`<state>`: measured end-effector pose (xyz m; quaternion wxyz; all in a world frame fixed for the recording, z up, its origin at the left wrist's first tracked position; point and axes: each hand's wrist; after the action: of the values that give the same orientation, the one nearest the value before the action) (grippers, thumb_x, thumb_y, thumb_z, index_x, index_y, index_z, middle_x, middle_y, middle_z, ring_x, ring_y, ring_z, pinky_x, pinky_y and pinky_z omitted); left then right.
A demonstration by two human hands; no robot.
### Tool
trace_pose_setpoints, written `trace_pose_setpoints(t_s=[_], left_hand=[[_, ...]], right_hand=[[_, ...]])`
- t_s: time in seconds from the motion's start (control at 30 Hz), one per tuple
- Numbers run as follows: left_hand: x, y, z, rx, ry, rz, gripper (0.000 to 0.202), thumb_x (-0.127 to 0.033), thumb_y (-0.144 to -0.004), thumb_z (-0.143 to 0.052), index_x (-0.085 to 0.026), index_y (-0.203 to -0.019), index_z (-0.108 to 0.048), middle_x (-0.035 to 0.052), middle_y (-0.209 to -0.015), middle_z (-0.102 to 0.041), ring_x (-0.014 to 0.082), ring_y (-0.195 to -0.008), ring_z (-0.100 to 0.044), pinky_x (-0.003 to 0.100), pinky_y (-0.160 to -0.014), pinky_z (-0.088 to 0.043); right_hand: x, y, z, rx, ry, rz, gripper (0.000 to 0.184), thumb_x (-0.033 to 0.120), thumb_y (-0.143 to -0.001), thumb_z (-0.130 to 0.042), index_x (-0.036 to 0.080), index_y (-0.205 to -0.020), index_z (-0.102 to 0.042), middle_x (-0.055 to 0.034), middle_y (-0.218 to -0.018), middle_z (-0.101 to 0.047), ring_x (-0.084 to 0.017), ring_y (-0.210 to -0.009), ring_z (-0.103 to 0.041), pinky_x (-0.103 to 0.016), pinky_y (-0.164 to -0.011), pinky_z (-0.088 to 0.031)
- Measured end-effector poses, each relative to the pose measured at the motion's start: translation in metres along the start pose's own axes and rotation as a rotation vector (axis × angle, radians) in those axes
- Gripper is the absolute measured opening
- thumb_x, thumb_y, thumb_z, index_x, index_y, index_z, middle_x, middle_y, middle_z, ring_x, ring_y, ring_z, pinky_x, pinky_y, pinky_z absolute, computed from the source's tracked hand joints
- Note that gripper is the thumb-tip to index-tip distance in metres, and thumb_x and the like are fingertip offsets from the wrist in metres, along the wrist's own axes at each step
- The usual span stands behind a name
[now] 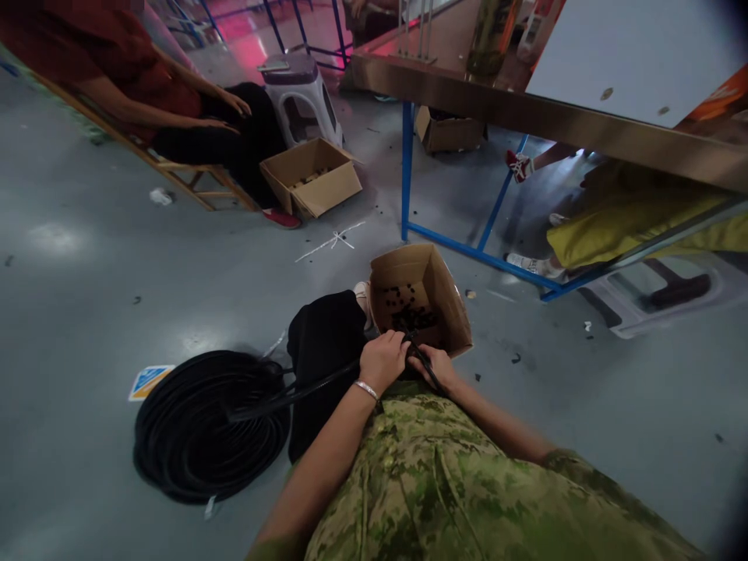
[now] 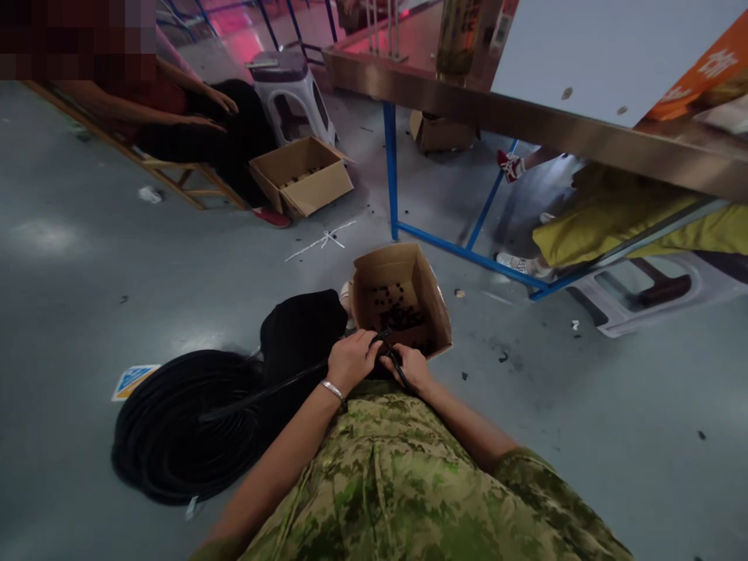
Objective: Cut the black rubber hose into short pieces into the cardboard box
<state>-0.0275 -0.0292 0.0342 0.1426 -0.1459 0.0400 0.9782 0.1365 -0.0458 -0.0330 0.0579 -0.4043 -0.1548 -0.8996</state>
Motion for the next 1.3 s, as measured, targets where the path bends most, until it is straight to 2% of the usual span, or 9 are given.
trace_pose_setpoints(t_s=[0.27,0.43,0.6,0.7,0.83,0.9,1.1,1.2,1.3], left_hand=[[0.000,-0.007,-0.007,0.006,-0.060,0.022,0.023,-0.029,-0.095,-0.044,-0.017,-0.094,-0.063,0.0086,-0.091,-0.065,0.0205,-0.086,-0.062,0.029,-0.068,-0.043],[-0.001,-0.008,-0.012,0.032,-0.102,0.023,0.023,-0.027,-0.095,-0.042,-0.015,-0.094,-0.062,0.0090,-0.091,-0.065,0.0215,-0.087,-0.063,0.030,-0.068,-0.043],[-0.002,-0.005,-0.011,0.027,-0.111,0.031,0.024,-0.028,-0.095,-0.042,-0.016,-0.097,-0.063,0.0089,-0.092,-0.064,0.0214,-0.087,-0.063,0.030,-0.069,-0.045],[-0.002,-0.004,-0.011,0.003,-0.101,0.028,0.024,-0.027,-0.094,-0.043,-0.017,-0.102,-0.063,0.0085,-0.093,-0.065,0.0209,-0.089,-0.063,0.030,-0.072,-0.046],[-0.002,-0.002,-0.013,-0.077,-0.057,0.051,0.034,-0.025,-0.090,-0.047,-0.018,-0.122,-0.057,0.0087,-0.103,-0.068,0.0208,-0.092,-0.064,0.030,-0.074,-0.048],[-0.001,0.000,-0.014,-0.133,-0.025,0.060,0.041,-0.025,-0.088,-0.049,-0.018,-0.128,-0.054,0.0092,-0.108,-0.068,0.0208,-0.092,-0.065,0.030,-0.075,-0.049],[0.001,0.004,-0.018,-0.263,0.056,0.006,0.044,-0.025,-0.085,-0.053,-0.017,-0.129,-0.053,0.0075,-0.107,-0.070,0.0198,-0.091,-0.067,0.029,-0.077,-0.050],[-0.002,0.007,-0.011,-0.258,0.029,-0.049,0.040,-0.026,-0.088,-0.051,-0.017,-0.127,-0.055,0.0086,-0.107,-0.070,0.0196,-0.090,-0.066,0.029,-0.077,-0.049],[-0.010,0.011,0.006,-0.207,-0.061,-0.077,0.036,-0.026,-0.094,-0.043,-0.015,-0.125,-0.057,0.0105,-0.104,-0.068,0.0214,-0.091,-0.063,0.032,-0.078,-0.047]], right_hand=[[-0.008,0.001,-0.011,-0.062,-0.026,-0.079,0.047,0.060,-0.082,-0.051,0.018,-0.062,-0.060,-0.0008,-0.053,-0.054,-0.014,-0.054,-0.049,-0.023,-0.050,-0.029],[-0.013,-0.005,-0.014,-0.105,-0.059,-0.130,0.049,0.060,-0.082,-0.049,0.018,-0.059,-0.058,-0.0014,-0.054,-0.055,-0.014,-0.054,-0.050,-0.023,-0.052,-0.032],[-0.018,-0.005,-0.017,-0.095,-0.070,-0.162,0.043,0.057,-0.080,-0.055,0.018,-0.061,-0.060,-0.0018,-0.057,-0.057,-0.015,-0.056,-0.051,-0.023,-0.054,-0.034],[-0.018,-0.005,-0.015,-0.078,-0.178,-0.143,0.040,0.055,-0.078,-0.058,0.017,-0.063,-0.060,-0.0017,-0.059,-0.059,-0.015,-0.058,-0.052,-0.023,-0.055,-0.037],[-0.006,-0.009,-0.005,-0.009,-0.554,-0.091,0.038,0.053,-0.076,-0.059,0.016,-0.078,-0.063,-0.0009,-0.064,-0.061,-0.015,-0.059,-0.054,-0.025,-0.058,-0.043],[0.004,-0.014,0.003,0.006,-0.671,-0.067,0.036,0.051,-0.076,-0.061,0.016,-0.084,-0.064,-0.0011,-0.066,-0.061,-0.015,-0.059,-0.055,-0.026,-0.059,-0.045],[0.032,-0.030,0.021,-0.045,-0.717,0.055,0.031,0.045,-0.075,-0.065,0.016,-0.084,-0.066,-0.0010,-0.066,-0.062,-0.016,-0.064,-0.057,-0.027,-0.064,-0.047],[0.038,-0.033,0.021,-0.077,-0.729,0.044,0.028,0.041,-0.071,-0.069,0.015,-0.080,-0.067,-0.0015,-0.067,-0.063,-0.016,-0.064,-0.058,-0.028,-0.066,-0.048],[0.040,-0.032,0.020,-0.109,-0.779,0.011,0.028,0.042,-0.070,-0.069,0.015,-0.077,-0.066,-0.0012,-0.062,-0.062,-0.015,-0.060,-0.057,-0.027,-0.062,-0.048]])
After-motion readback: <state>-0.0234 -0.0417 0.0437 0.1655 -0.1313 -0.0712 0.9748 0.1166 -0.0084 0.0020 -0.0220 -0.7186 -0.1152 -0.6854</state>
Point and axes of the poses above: each hand's wrist, its own y-axis away from the middle knuckle, its own z-axis out of the back of the hand, x = y × z
